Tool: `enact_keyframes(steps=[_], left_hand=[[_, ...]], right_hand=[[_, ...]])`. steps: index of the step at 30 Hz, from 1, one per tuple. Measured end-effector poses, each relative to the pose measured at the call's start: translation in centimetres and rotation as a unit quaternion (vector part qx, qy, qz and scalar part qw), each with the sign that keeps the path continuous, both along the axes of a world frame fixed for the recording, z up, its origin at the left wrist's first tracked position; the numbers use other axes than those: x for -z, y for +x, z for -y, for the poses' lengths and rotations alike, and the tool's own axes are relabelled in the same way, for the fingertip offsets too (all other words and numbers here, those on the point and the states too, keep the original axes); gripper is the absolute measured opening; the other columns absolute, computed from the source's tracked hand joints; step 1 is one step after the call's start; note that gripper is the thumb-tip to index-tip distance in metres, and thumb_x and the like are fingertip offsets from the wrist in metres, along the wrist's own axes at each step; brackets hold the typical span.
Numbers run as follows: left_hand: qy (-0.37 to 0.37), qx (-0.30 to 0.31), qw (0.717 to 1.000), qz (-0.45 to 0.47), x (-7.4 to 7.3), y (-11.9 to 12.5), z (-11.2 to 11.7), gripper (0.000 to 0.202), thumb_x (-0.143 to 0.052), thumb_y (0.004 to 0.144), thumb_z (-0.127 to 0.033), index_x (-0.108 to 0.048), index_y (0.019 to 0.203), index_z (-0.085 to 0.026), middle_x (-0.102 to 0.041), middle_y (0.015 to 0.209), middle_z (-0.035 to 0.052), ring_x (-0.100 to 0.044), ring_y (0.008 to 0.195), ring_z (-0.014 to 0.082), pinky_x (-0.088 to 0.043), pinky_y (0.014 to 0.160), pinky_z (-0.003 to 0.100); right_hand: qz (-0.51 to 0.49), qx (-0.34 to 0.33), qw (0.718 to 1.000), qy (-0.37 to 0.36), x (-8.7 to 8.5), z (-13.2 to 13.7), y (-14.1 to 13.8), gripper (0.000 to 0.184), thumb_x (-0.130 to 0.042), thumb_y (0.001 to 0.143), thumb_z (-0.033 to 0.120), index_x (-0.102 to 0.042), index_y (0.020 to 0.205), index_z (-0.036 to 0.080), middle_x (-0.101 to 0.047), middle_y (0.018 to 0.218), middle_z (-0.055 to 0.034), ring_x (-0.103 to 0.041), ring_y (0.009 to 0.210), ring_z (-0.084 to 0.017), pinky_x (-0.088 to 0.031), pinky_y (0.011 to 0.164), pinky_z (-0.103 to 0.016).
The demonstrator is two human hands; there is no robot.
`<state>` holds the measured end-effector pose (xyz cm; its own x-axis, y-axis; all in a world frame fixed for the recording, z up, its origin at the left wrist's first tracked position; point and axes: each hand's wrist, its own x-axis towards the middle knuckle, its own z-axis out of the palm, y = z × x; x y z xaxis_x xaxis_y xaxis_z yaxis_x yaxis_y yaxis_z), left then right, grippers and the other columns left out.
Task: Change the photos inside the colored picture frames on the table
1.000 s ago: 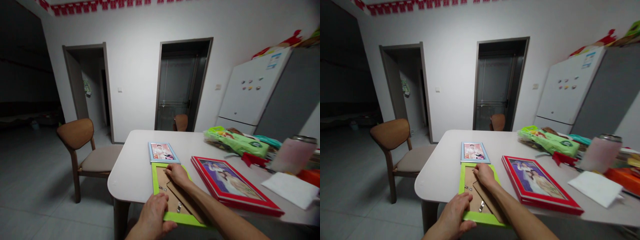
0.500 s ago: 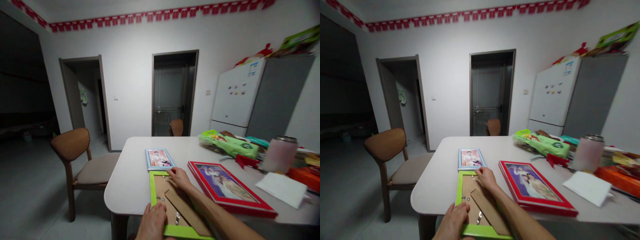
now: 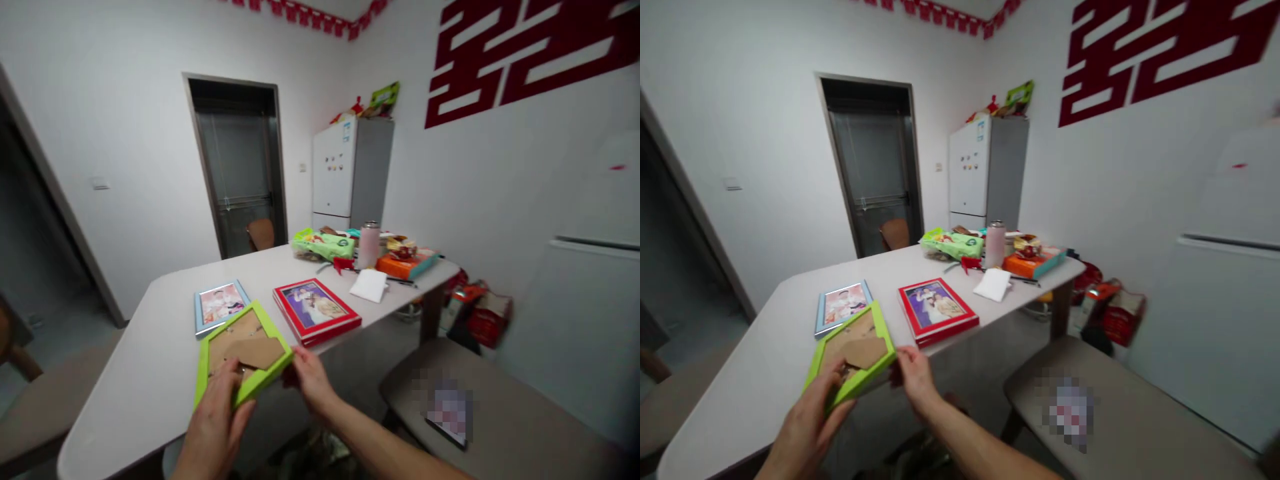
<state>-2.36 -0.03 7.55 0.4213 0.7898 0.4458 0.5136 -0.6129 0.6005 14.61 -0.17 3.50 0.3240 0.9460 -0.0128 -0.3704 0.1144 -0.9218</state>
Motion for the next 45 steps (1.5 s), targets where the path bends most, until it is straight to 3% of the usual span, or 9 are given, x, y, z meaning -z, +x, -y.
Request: enact_keyframes(steps=[4,8,11,14,18,23,30,34,45], left_hand=[[-0.126,-0.008,0.97,0.209,-2.3,2.2,1.8,0.027,-0.054,0.068,-0.042,-0.048,0.083,-0.021,-0.055,0.108,0.0066,-0.051,0.099,0.0248,-0.044,0.079,0.036],[-0.173,0.001,0.929,0.327,-4.1,4.6,2.9,0.04,-0.061,0.062,-0.043,-0.048,0.091,-0.018,-0.061,0.085,0.0028,-0.059,0.078,0.0197,-0.048,0.069,0.03],[-0.132,0.002,0.916,0.378,-6.3,6.2,2.2,0.054,-0.066,0.058,-0.039,-0.043,0.103,-0.02,-0.06,0.091,0.0008,-0.058,0.082,0.0177,-0.048,0.071,0.029],[-0.146,0.044,0.912,0.38,-7.2,8.1,0.5,0.059,-0.066,0.06,-0.035,-0.039,0.11,-0.02,-0.059,0.099,0.0017,-0.057,0.087,0.0174,-0.046,0.075,0.029],[-0.207,0.064,0.93,0.296,-4.5,11.5,-2.4,0.045,-0.055,0.07,-0.027,-0.04,0.111,-0.015,-0.058,0.104,0.0063,-0.056,0.091,0.0173,-0.043,0.08,0.028],[-0.203,0.024,0.959,0.195,-0.1,14.7,-5.2,0.033,-0.047,0.073,-0.015,-0.044,0.106,-0.013,-0.06,0.102,0.0077,-0.056,0.092,0.0167,-0.041,0.08,0.027],[-0.192,-0.007,0.976,0.106,1.5,14.6,-5.7,0.034,-0.049,0.071,-0.016,-0.048,0.105,-0.016,-0.06,0.102,0.005,-0.055,0.093,0.0172,-0.04,0.079,0.024],[-0.188,-0.041,0.979,0.069,1.8,12.1,-6.3,0.048,-0.052,0.07,-0.023,-0.042,0.114,-0.008,-0.052,0.114,0.0127,-0.05,0.101,0.0194,-0.037,0.084,0.025],[-0.116,-0.153,0.981,-0.02,3.6,1.5,-8.6,0.048,-0.049,0.067,-0.016,-0.043,0.113,-0.004,-0.041,0.124,0.0153,-0.035,0.116,0.02,-0.024,0.097,0.028]], right_hand=[[-0.166,-0.133,0.976,-0.045,-0.1,0.2,-5.0,0.036,-0.051,0.065,0.044,-0.05,0.087,0.016,-0.057,0.061,0.001,-0.05,0.044,-0.009,-0.038,0.043,-0.022],[-0.245,-0.044,0.967,0.062,-2.3,-0.2,-5.4,0.031,-0.049,0.068,0.035,-0.048,0.096,0.02,-0.061,0.071,0.0008,-0.056,0.058,-0.011,-0.043,0.051,-0.023],[-0.125,-0.001,0.987,0.102,-4.3,-1.0,-1.0,0.036,-0.048,0.068,0.028,-0.045,0.104,0.022,-0.063,0.076,0.0018,-0.058,0.065,-0.013,-0.046,0.058,-0.025],[0.144,0.062,0.987,0.027,-6.5,-2.6,5.2,0.035,-0.043,0.07,0.023,-0.049,0.104,0.02,-0.064,0.082,0.0018,-0.059,0.066,-0.012,-0.048,0.059,-0.026],[0.256,0.086,0.963,-0.012,-8.4,-5.1,12.1,0.034,-0.046,0.068,0.021,-0.054,0.102,0.019,-0.065,0.082,-0.0004,-0.059,0.068,-0.015,-0.048,0.059,-0.027],[0.4,0.126,0.902,-0.099,-6.6,-7.4,16.8,0.035,-0.047,0.065,0.017,-0.059,0.097,0.016,-0.067,0.082,-0.0045,-0.059,0.068,-0.017,-0.045,0.058,-0.025],[0.571,0.152,0.788,-0.175,-4.4,-8.8,19.7,0.043,-0.048,0.065,0.017,-0.055,0.106,0.009,-0.064,0.092,-0.0117,-0.058,0.084,-0.022,-0.041,0.073,-0.028],[0.643,0.137,0.742,-0.13,-5.5,-9.6,17.1,0.04,-0.043,0.072,0.019,-0.051,0.109,0.005,-0.057,0.105,-0.0181,-0.051,0.099,-0.026,-0.036,0.084,-0.035],[0.722,-0.041,0.686,0.076,-2.4,-15.7,-3.3,0.03,-0.043,0.081,0.031,-0.047,0.106,0.016,-0.051,0.107,-0.0058,-0.052,0.089,-0.015,-0.045,0.075,-0.036]])
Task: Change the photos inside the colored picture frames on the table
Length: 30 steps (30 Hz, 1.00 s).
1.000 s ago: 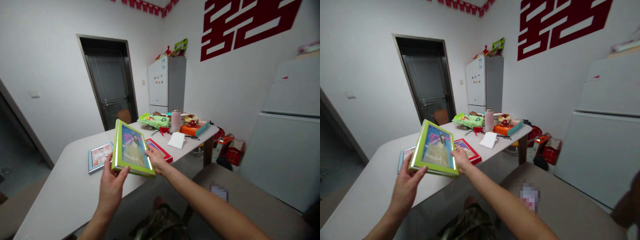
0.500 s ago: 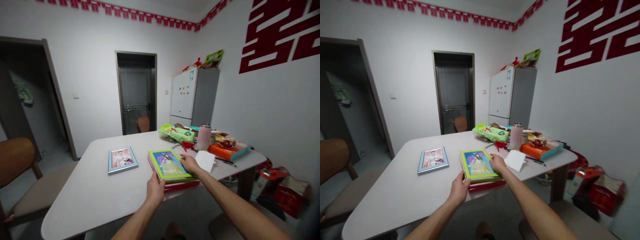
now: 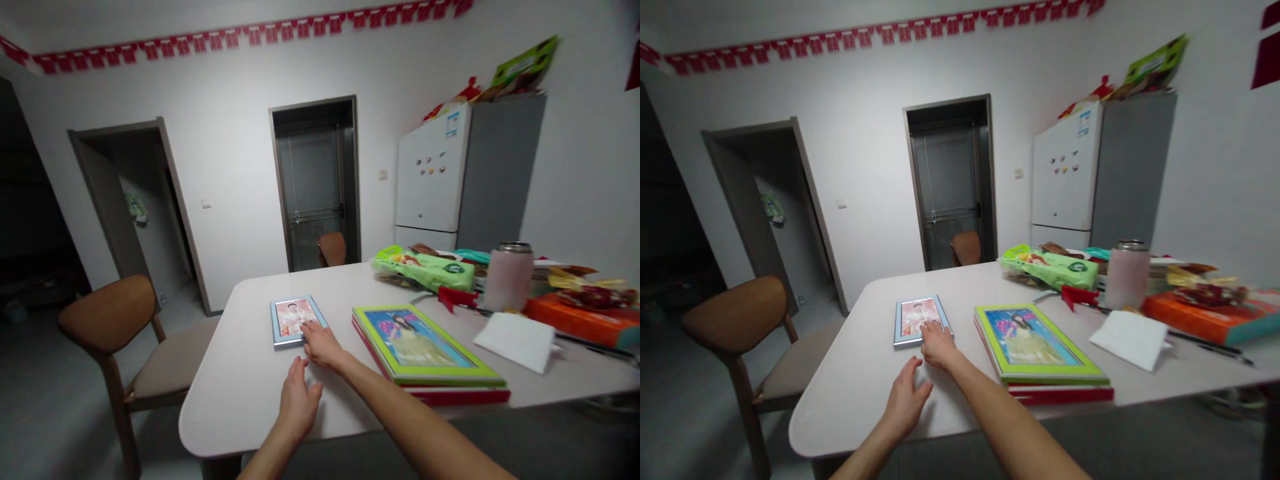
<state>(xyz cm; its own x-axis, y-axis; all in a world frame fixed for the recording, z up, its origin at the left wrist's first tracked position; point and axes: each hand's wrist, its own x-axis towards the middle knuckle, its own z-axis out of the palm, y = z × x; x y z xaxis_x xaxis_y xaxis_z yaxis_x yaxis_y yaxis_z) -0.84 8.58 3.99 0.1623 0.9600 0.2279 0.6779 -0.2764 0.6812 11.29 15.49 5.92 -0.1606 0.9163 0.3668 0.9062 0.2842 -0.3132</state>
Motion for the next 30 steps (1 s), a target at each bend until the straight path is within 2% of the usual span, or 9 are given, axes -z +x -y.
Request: enact_keyframes(steps=[5,9,13,16,19,22,25,27,30], left_hand=[[0.046,0.01,0.998,-0.029,-0.1,-1.5,0.2,0.049,-0.048,0.067,-0.015,-0.041,0.115,-0.006,-0.034,0.129,0.0143,-0.03,0.119,0.0192,-0.024,0.099,0.031],[0.092,0.059,0.987,-0.114,-0.2,-1.4,2.0,0.056,-0.053,0.064,-0.016,-0.039,0.117,-0.005,-0.031,0.131,0.0167,-0.024,0.122,0.024,-0.02,0.1,0.039],[0.096,0.108,0.977,-0.156,0.7,0.0,4.4,0.064,-0.061,0.062,-0.023,-0.038,0.119,-0.009,-0.036,0.128,0.0148,-0.026,0.12,0.0272,-0.017,0.1,0.044],[0.091,0.124,0.972,-0.179,1.0,1.2,5.6,0.062,-0.063,0.06,-0.019,-0.041,0.117,-0.011,-0.041,0.125,0.0146,-0.033,0.116,0.0285,-0.025,0.097,0.045],[0.092,0.126,0.973,-0.169,0.1,1.5,6.2,0.053,-0.06,0.059,-0.01,-0.046,0.11,-0.012,-0.048,0.118,0.0131,-0.041,0.11,0.0276,-0.031,0.093,0.043],[0.116,0.111,0.984,-0.073,-2.0,0.7,6.8,0.051,-0.056,0.06,-0.008,-0.046,0.11,-0.014,-0.05,0.114,0.0122,-0.044,0.105,0.0263,-0.032,0.091,0.041],[0.129,0.06,0.983,0.12,-4.6,-0.4,7.4,0.036,-0.049,0.07,-0.016,-0.045,0.106,-0.017,-0.055,0.105,0.0093,-0.051,0.096,0.0216,-0.038,0.085,0.036],[0.115,0.037,0.958,0.259,-5.6,-1.0,7.6,0.026,-0.045,0.076,-0.024,-0.044,0.102,-0.018,-0.058,0.097,0.0071,-0.055,0.089,0.0187,-0.042,0.079,0.031],[0.077,0.002,0.912,0.403,-5.2,-1.6,7.5,0.039,-0.047,0.075,-0.033,-0.036,0.109,-0.017,-0.056,0.103,0.0084,-0.054,0.093,0.0181,-0.041,0.081,0.028]], right_hand=[[0.033,-0.048,0.998,-0.013,1.7,0.3,-0.8,0.032,-0.051,0.073,0.019,-0.05,0.105,0.015,-0.05,0.112,-0.0089,-0.043,0.105,-0.021,-0.035,0.087,-0.041],[0.025,-0.082,0.996,-0.021,2.7,5.2,0.6,0.048,-0.045,0.061,0.005,-0.052,0.107,0.014,-0.051,0.112,-0.0099,-0.041,0.108,-0.02,-0.03,0.093,-0.036],[-0.132,-0.129,0.983,-0.018,2.2,11.2,2.5,0.043,-0.038,0.062,0.008,-0.058,0.099,0.016,-0.055,0.107,-0.0096,-0.046,0.104,-0.018,-0.033,0.093,-0.034],[-0.25,-0.069,0.966,-0.003,1.4,13.5,3.9,0.033,-0.04,0.068,0.02,-0.061,0.094,0.019,-0.058,0.103,-0.008,-0.05,0.1,-0.019,-0.037,0.09,-0.035],[-0.338,0.014,0.941,0.032,1.2,13.9,5.0,0.032,-0.046,0.066,0.032,-0.061,0.093,0.02,-0.058,0.104,-0.0078,-0.05,0.101,-0.022,-0.037,0.09,-0.036],[-0.418,0.056,0.905,0.059,1.3,13.7,5.0,0.04,-0.047,0.067,0.039,-0.057,0.101,0.019,-0.055,0.11,-0.0095,-0.049,0.102,-0.022,-0.04,0.087,-0.035],[-0.456,0.019,0.889,0.037,0.9,13.4,3.3,0.048,-0.044,0.071,0.041,-0.047,0.113,0.017,-0.05,0.117,-0.0105,-0.048,0.104,-0.021,-0.039,0.088,-0.035],[-0.445,-0.038,0.895,0.009,0.4,13.1,1.6,0.05,-0.043,0.074,0.04,-0.043,0.118,0.018,-0.046,0.122,-0.0095,-0.046,0.107,-0.019,-0.036,0.092,-0.035],[-0.386,-0.095,0.917,-0.007,-0.2,12.6,-0.5,0.049,-0.041,0.075,0.039,-0.041,0.12,0.019,-0.041,0.126,-0.008,-0.037,0.115,-0.018,-0.027,0.098,-0.037]])
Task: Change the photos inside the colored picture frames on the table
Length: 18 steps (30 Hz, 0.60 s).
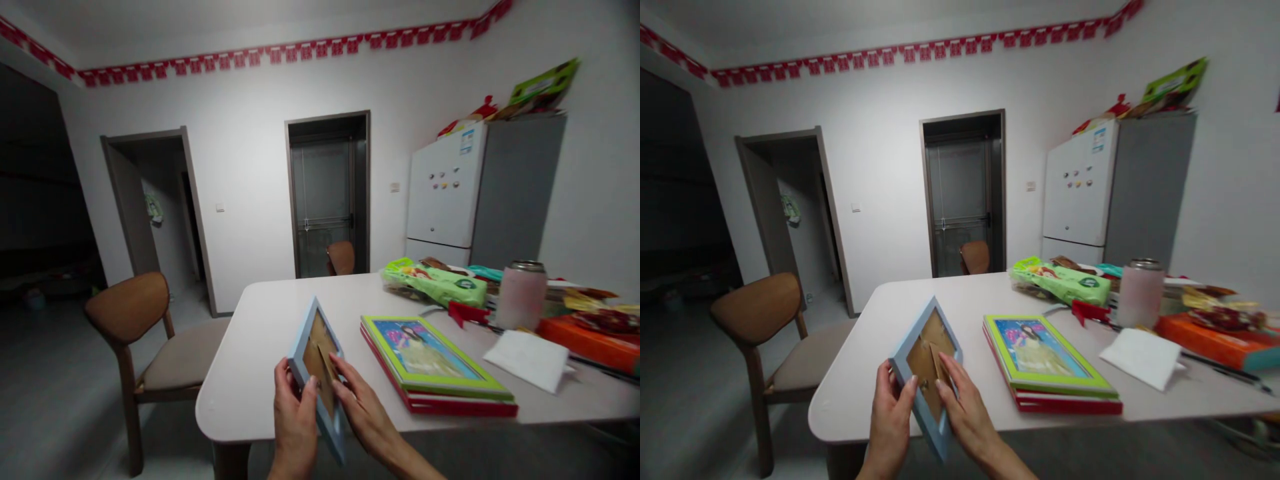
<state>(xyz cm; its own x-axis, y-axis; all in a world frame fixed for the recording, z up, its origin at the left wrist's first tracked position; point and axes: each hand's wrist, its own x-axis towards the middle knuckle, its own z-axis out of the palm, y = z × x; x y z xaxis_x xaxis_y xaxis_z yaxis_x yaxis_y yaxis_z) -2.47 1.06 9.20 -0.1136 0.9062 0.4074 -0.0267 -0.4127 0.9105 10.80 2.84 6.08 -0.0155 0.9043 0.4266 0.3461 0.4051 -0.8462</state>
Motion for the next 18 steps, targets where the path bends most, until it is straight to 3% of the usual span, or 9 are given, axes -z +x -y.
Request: enact_keyframes(steps=[4,8,14,18], left_hand=[[-0.059,-0.005,0.998,0.024,2.8,-1.2,0.3,0.067,-0.054,0.067,-0.034,-0.022,0.122,-0.014,-0.047,0.118,0.0108,-0.048,0.104,0.0191,-0.039,0.086,0.026],[-0.083,-0.01,0.988,-0.131,5.0,-3.1,0.9,0.067,-0.056,0.064,-0.031,-0.029,0.122,-0.01,-0.047,0.119,0.0128,-0.043,0.11,0.0217,-0.033,0.092,0.029],[-0.048,-0.029,0.924,-0.379,7.3,-5.3,0.7,0.055,-0.051,0.069,-0.033,-0.039,0.119,-0.011,-0.042,0.124,0.013,-0.034,0.117,0.0232,-0.021,0.099,0.041],[0.009,-0.04,0.882,-0.47,8.7,-5.5,0.3,0.052,-0.051,0.071,-0.032,-0.04,0.118,-0.013,-0.04,0.124,0.0145,-0.035,0.116,0.0246,-0.025,0.096,0.047]], right_hand=[[0.102,-0.01,0.995,-0.008,0.3,-0.3,-0.3,0.048,-0.045,0.072,0.032,-0.045,0.117,0.016,-0.04,0.127,-0.0102,-0.033,0.118,-0.02,-0.023,0.1,-0.039],[0.199,-0.046,0.979,0.003,0.7,-0.2,0.7,0.04,-0.046,0.069,0.023,-0.054,0.108,0.016,-0.044,0.122,-0.0119,-0.04,0.112,-0.021,-0.03,0.095,-0.036],[0.276,-0.106,0.955,0.006,0.0,0.0,0.5,0.039,-0.043,0.065,0.011,-0.058,0.1,0.018,-0.048,0.117,-0.0099,-0.043,0.109,-0.019,-0.033,0.091,-0.032],[0.288,-0.13,0.949,-0.014,-0.6,-0.1,0.6,0.038,-0.048,0.064,0.013,-0.058,0.101,0.019,-0.048,0.116,-0.0098,-0.042,0.109,-0.021,-0.032,0.092,-0.032]])
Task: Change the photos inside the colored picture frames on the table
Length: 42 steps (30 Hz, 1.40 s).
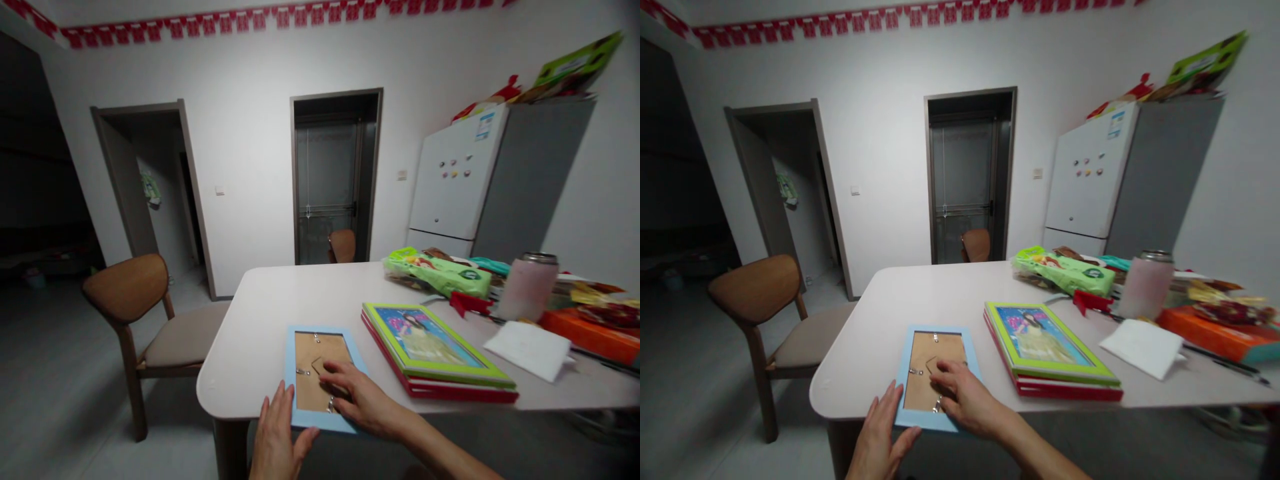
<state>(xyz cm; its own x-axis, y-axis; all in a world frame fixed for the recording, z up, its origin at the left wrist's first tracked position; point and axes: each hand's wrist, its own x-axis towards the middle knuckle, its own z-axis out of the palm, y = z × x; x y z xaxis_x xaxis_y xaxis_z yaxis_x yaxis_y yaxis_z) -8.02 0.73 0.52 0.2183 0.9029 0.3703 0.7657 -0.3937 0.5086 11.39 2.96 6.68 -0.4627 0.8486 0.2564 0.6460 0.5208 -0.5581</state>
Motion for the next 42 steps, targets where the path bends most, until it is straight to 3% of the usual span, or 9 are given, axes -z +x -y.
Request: enact_keyframes(steps=[3,7,11,14,22,30,37,42], left_hand=[[0.031,-0.003,0.999,-0.028,0.2,-0.1,-0.1,0.048,-0.053,0.071,-0.03,-0.043,0.115,-0.015,-0.042,0.123,0.0145,-0.038,0.113,0.0255,-0.03,0.093,0.047],[0.035,0.044,0.998,-0.033,-1.5,0.1,-0.3,0.042,-0.06,0.066,-0.027,-0.05,0.105,-0.015,-0.041,0.124,0.0147,-0.036,0.115,0.0265,-0.032,0.093,0.045],[-0.004,0.146,0.989,-0.029,-3.8,0.5,-0.8,0.023,-0.064,0.064,-0.025,-0.056,0.085,-0.019,-0.055,0.108,0.0067,-0.046,0.104,0.0216,-0.033,0.092,0.039],[-0.029,0.14,0.989,-0.027,-4.5,0.8,-0.9,0.021,-0.066,0.063,-0.024,-0.054,0.08,-0.019,-0.058,0.097,0.0026,-0.052,0.091,0.0184,-0.034,0.088,0.035],[-0.02,0.118,0.993,-0.009,-3.9,0.9,-0.1,0.029,-0.064,0.062,-0.02,-0.051,0.089,-0.02,-0.057,0.094,0.0024,-0.05,0.087,0.0188,-0.035,0.083,0.033],[-0.036,0.108,0.993,-0.014,-4.2,1.1,-0.1,0.033,-0.064,0.061,-0.019,-0.051,0.091,-0.02,-0.057,0.093,0.0024,-0.05,0.088,0.0192,-0.031,0.089,0.036],[-0.047,0.1,0.994,-0.017,-4.2,1.0,-0.2,0.038,-0.068,0.059,-0.02,-0.051,0.092,-0.018,-0.058,0.092,0.0031,-0.051,0.088,0.0193,-0.03,0.091,0.038],[-0.04,0.101,0.994,-0.005,-4.0,0.9,-0.3,0.038,-0.069,0.057,-0.02,-0.051,0.091,-0.02,-0.058,0.094,0.003,-0.052,0.089,0.0195,-0.031,0.091,0.038]], right_hand=[[0.004,-0.027,0.999,-0.026,-0.3,-0.2,0.5,0.041,-0.051,0.065,0.016,-0.056,0.105,0.02,-0.046,0.118,-0.0098,-0.04,0.111,-0.021,-0.03,0.093,-0.033],[0.0,-0.049,0.995,-0.088,-0.3,-0.7,0.9,0.039,-0.054,0.066,0.023,-0.057,0.105,0.02,-0.038,0.126,-0.01,-0.036,0.115,-0.022,-0.028,0.094,-0.034],[-0.004,-0.038,0.996,-0.085,0.2,-1.0,0.3,0.023,-0.055,0.063,0.021,-0.066,0.083,0.021,-0.041,0.124,-0.0072,-0.036,0.115,-0.021,-0.027,0.095,-0.034],[-0.003,0.012,0.999,-0.051,0.7,-1.0,-0.5,0.015,-0.056,0.062,0.019,-0.067,0.071,0.02,-0.047,0.117,-0.0076,-0.041,0.11,-0.021,-0.029,0.092,-0.033],[-0.005,0.08,0.997,0.009,1.0,-2.6,-2.5,0.029,-0.05,0.067,0.026,-0.063,0.091,0.018,-0.056,0.104,-0.0094,-0.048,0.098,-0.019,-0.034,0.086,-0.03],[0.084,0.167,0.98,0.07,1.8,-5.0,-6.0,0.018,-0.05,0.069,0.027,-0.066,0.072,0.021,-0.061,0.082,-0.0052,-0.051,0.081,-0.017,-0.035,0.073,-0.026],[0.114,0.217,0.967,0.071,1.9,-7.4,-4.0,0.029,-0.041,0.076,0.033,-0.063,0.087,0.018,-0.061,0.087,-0.0068,-0.051,0.083,-0.016,-0.034,0.072,-0.025],[0.137,0.272,0.951,0.057,2.3,-9.2,-2.8,0.031,-0.037,0.078,0.029,-0.064,0.083,0.017,-0.058,0.089,-0.0123,-0.049,0.083,-0.021,-0.035,0.068,-0.031]])
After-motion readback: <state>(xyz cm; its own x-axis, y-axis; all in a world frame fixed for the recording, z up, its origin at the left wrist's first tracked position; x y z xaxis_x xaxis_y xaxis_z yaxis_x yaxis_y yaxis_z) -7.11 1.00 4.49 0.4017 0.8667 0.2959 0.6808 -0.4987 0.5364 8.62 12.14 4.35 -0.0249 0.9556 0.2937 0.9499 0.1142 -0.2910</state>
